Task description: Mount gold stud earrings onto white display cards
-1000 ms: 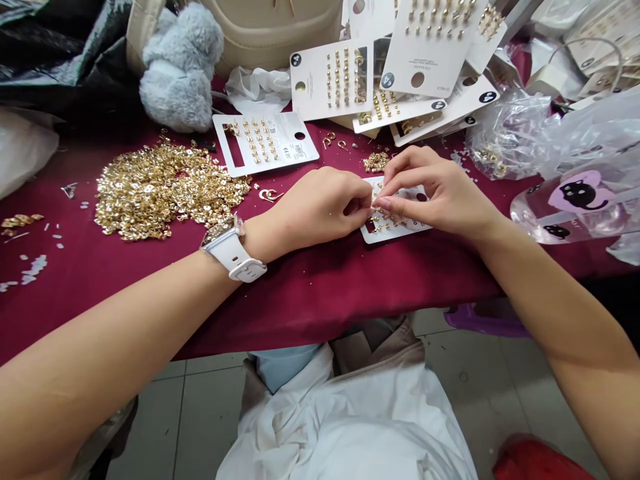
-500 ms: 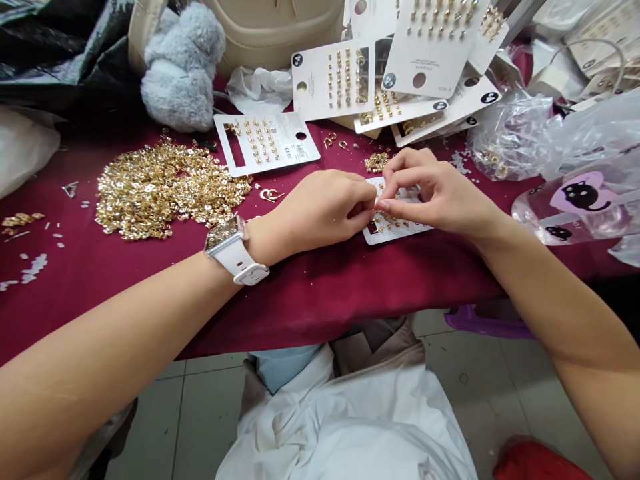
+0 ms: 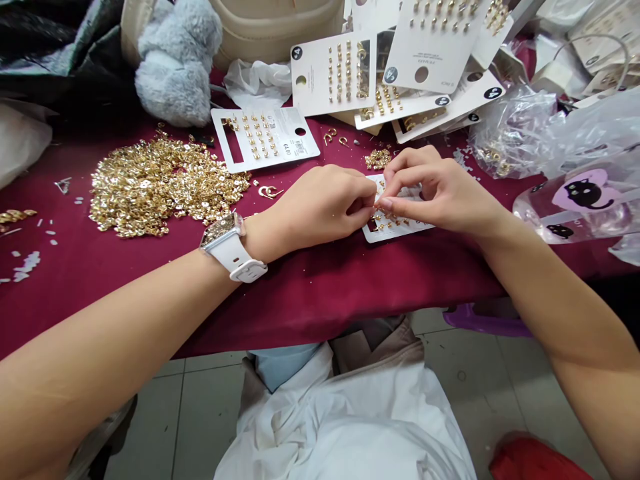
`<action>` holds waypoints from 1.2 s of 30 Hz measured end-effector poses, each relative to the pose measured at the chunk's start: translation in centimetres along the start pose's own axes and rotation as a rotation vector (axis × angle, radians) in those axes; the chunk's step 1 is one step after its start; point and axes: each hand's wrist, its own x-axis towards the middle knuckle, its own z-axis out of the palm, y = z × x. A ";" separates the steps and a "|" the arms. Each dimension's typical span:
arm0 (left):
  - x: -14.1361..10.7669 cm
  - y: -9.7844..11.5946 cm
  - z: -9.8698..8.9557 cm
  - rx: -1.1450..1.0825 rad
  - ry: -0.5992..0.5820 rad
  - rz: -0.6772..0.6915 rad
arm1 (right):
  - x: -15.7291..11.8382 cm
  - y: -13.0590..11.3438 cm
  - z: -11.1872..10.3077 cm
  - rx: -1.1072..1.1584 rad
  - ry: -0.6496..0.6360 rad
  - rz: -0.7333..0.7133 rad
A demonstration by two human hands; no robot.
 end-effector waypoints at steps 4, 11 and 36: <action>0.0 0.1 -0.1 -0.014 -0.010 -0.016 | 0.0 -0.2 0.0 0.001 -0.003 -0.002; 0.0 0.0 0.1 -0.026 -0.003 -0.020 | -0.1 -0.4 0.1 -0.035 0.007 -0.021; 0.1 -0.1 0.1 -0.013 -0.007 -0.002 | -0.5 -0.4 0.0 -0.151 0.084 -0.107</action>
